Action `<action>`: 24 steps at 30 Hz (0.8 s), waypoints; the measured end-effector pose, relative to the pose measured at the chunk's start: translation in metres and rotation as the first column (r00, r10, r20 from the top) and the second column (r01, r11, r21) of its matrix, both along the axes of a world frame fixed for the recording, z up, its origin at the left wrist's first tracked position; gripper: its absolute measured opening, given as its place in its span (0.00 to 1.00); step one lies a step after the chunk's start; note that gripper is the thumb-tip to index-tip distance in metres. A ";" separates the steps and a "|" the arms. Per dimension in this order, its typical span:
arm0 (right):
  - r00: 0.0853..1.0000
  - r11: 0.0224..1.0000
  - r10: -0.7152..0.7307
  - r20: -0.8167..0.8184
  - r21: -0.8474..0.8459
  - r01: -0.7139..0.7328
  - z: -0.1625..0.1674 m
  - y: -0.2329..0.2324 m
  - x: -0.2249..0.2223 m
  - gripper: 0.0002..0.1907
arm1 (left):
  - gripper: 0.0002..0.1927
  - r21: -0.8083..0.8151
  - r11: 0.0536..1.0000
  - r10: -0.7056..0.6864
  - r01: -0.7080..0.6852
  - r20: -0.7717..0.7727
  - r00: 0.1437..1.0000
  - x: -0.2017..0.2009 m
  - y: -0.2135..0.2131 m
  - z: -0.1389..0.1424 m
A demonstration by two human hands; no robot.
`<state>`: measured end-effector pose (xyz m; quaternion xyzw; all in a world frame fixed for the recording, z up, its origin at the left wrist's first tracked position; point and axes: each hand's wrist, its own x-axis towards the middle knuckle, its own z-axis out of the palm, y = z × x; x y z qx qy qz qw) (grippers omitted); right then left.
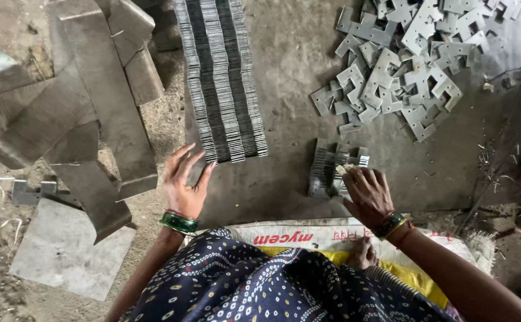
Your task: The person stacks L-shaped metal sheets into a vertical frame, picking them up from a pile on the floor and aligning them onto two parallel rods within the frame.
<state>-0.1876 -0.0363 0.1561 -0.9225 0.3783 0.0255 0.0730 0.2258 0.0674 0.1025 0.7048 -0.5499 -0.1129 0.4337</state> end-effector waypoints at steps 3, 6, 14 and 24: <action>0.999 0.999 -0.025 0.042 -0.046 0.027 -0.003 0.001 0.001 0.32 | 0.15 0.007 1.000 -0.012 0.011 0.015 1.000 -0.002 -0.002 0.008; 0.999 0.996 -0.026 0.024 -0.090 0.028 -0.002 0.008 0.001 0.29 | 0.13 0.020 1.000 -0.018 0.017 0.022 1.000 -0.004 0.000 0.013; 0.996 0.990 -0.068 0.055 -0.122 0.074 -0.009 0.018 0.002 0.26 | 0.10 0.013 0.999 -0.044 0.043 0.049 0.998 -0.004 0.007 0.017; 0.922 0.953 -0.284 0.265 0.183 0.241 -0.017 0.023 -0.002 0.16 | 0.07 -0.064 0.993 -0.095 0.104 0.124 0.988 -0.001 0.004 0.016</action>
